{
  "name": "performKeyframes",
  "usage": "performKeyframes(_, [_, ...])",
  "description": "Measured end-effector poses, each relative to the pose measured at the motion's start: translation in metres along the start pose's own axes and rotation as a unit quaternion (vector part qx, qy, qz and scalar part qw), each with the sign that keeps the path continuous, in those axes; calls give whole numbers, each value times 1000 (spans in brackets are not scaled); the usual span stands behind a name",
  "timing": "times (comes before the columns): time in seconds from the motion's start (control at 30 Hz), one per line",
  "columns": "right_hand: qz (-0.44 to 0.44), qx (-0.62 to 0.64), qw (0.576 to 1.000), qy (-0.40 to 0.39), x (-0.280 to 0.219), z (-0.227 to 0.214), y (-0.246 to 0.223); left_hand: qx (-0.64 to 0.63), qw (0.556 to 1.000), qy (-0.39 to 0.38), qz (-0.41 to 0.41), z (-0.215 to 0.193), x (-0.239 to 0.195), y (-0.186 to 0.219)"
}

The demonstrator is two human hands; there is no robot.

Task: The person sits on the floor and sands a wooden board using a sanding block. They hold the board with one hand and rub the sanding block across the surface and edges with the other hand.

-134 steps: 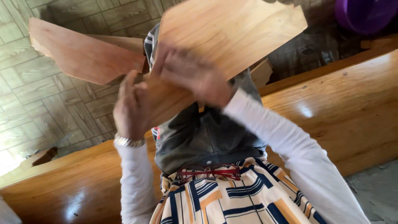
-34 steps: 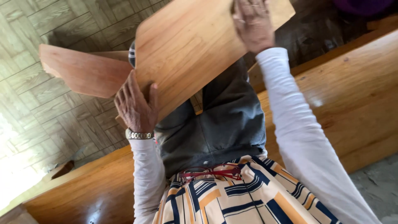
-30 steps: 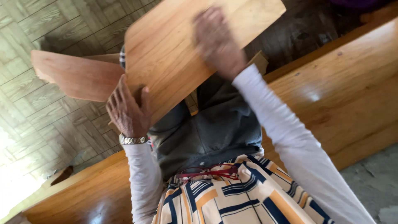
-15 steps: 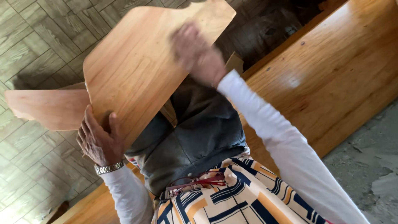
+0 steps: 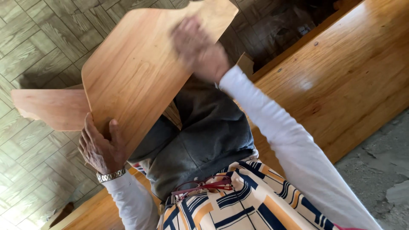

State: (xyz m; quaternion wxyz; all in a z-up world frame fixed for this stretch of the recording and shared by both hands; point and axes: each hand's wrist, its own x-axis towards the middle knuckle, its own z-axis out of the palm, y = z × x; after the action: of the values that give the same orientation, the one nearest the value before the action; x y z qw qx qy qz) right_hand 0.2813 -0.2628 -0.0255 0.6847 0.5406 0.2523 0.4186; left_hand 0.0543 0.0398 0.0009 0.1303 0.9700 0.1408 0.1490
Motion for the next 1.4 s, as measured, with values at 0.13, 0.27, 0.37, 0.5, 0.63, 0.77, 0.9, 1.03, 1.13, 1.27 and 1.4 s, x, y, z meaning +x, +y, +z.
performKeyframes(0.13, [87, 743, 655, 105, -10, -26, 11, -13, 1000, -10, 2, -3, 1, -3])
performKeyframes(0.27, [145, 807, 569, -70, -30, 38, -87, -9, 1000, -8, 4, -3, 1, -2])
performKeyframes(0.37, [186, 835, 493, -158, -30, 67, -85, -5, 1000, -8, -2, -3, 0, -2])
performKeyframes(0.5, [110, 557, 819, -84, -14, 16, -19, -9, 1000, -2, -4, -3, 2, -3])
performKeyframes(0.63, [104, 806, 582, 14, -29, 2, -14, 0, 1000, -6, 7, -2, 0, -9])
performKeyframes(0.77, [83, 805, 586, -30, -46, 63, -61, 5, 1000, -12, -5, -1, -2, -7])
performKeyframes(0.9, [219, 822, 513, -118, -50, 61, -75, -9, 1000, -3, -2, -2, 0, -3])
performKeyframes(1.03, [87, 718, 681, -116, -46, 6, -29, -3, 1000, -8, -10, -1, 0, -7])
performKeyframes(1.13, [117, 856, 503, -18, -54, 4, -46, -1, 1000, -9, -7, -4, 1, -7])
performKeyframes(1.27, [133, 879, 458, -14, -49, 74, -41, -7, 1000, -7, 5, -5, 1, -2])
performKeyframes(1.4, [211, 819, 513, -145, -46, 66, -59, -5, 1000, 2, -4, -3, 0, -2])
